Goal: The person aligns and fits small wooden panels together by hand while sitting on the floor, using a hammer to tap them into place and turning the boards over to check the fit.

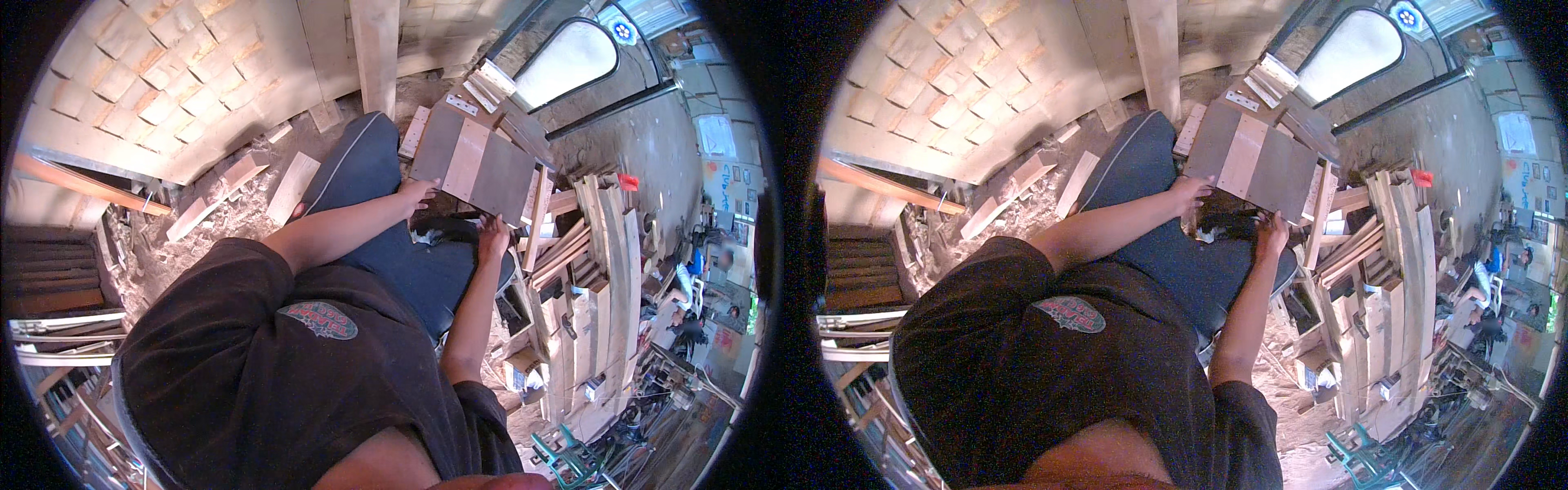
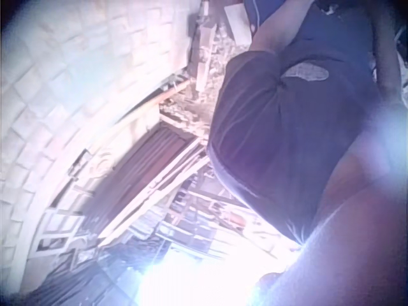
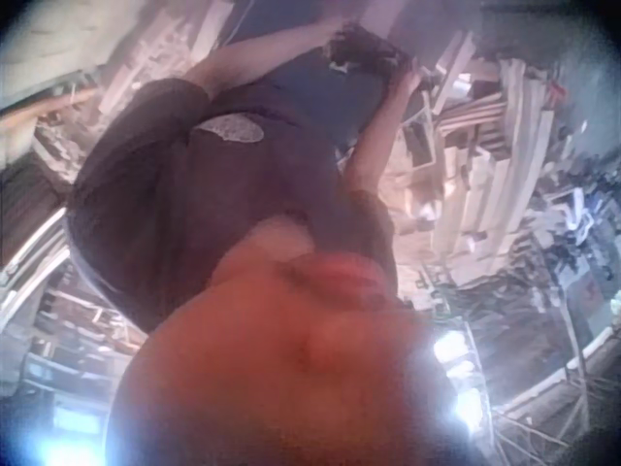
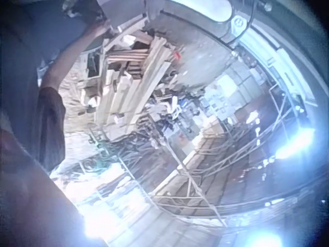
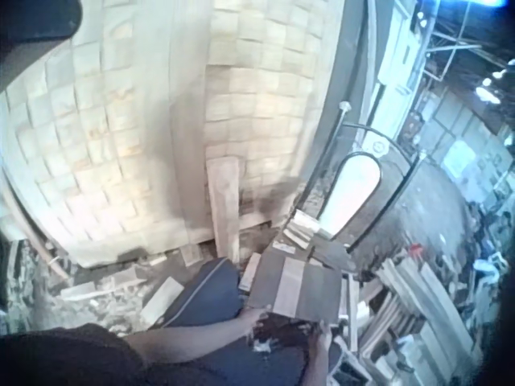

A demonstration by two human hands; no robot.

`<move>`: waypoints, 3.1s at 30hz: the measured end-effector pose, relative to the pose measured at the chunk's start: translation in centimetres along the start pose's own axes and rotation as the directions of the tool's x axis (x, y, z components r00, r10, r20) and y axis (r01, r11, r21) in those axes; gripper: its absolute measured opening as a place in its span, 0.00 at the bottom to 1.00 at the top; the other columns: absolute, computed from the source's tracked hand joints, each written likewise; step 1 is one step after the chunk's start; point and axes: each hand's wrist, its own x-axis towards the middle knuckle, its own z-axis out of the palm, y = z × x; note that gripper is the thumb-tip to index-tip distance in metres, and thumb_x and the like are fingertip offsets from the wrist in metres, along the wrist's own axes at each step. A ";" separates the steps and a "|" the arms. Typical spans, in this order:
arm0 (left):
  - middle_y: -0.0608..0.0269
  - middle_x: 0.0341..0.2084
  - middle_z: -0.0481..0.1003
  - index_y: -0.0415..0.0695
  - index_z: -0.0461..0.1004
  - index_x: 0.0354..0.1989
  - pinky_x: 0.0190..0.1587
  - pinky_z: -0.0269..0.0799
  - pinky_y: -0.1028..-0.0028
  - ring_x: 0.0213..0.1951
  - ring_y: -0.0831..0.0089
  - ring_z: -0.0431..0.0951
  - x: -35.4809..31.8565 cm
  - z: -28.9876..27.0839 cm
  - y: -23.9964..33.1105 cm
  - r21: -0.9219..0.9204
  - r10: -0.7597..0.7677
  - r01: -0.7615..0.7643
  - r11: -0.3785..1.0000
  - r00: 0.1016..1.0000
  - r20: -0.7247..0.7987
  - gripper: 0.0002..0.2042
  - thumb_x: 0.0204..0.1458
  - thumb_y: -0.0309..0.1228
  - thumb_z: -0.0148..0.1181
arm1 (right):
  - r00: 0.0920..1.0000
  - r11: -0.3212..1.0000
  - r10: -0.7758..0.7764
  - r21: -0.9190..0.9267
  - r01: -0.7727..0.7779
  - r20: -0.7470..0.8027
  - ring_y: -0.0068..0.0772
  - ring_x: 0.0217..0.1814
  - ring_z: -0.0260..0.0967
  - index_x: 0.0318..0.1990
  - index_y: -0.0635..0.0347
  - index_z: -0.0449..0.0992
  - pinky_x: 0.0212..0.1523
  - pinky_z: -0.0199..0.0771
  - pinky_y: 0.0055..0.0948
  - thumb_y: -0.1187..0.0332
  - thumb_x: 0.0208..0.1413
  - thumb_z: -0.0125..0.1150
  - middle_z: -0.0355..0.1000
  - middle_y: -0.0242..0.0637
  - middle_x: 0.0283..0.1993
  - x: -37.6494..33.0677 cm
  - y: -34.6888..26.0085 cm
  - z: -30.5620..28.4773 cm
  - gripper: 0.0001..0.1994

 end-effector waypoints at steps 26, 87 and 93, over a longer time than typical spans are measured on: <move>0.62 0.52 0.76 0.47 0.66 0.60 0.44 0.70 0.64 0.53 0.66 0.74 -1.0 0.5 -0.6 0.252 -0.132 0.066 0.966 0.958 0.255 0.29 0.53 0.46 0.64 | 0.852 -0.142 -0.516 -0.972 -0.184 -0.086 0.61 0.39 0.77 0.38 0.68 0.73 0.42 0.75 0.54 0.61 0.46 0.61 0.77 0.58 0.34 1.5 -10.8 -4.4 0.18; 0.55 0.27 0.81 0.37 0.81 0.24 0.37 0.75 0.62 0.31 0.59 0.81 -3.0 -0.2 1.1 0.867 -0.170 -0.481 0.133 0.850 0.498 0.23 0.57 0.47 0.53 | 0.994 0.961 0.051 -0.275 -0.024 0.092 0.20 0.17 0.60 0.51 0.61 0.68 0.15 0.60 0.21 0.42 0.65 0.46 0.64 0.29 0.21 -0.4 -10.4 -5.1 0.28; 0.51 0.28 0.81 0.42 0.82 0.35 0.38 0.75 0.61 0.33 0.56 0.82 -2.4 -0.9 1.2 0.856 -0.131 -0.478 0.197 0.853 0.506 0.17 0.55 0.43 0.54 | 0.989 0.909 0.146 -0.399 -0.122 0.030 0.23 0.17 0.63 0.49 0.61 0.71 0.14 0.62 0.22 0.36 0.63 0.41 0.67 0.30 0.23 1.4 -9.7 -6.9 0.32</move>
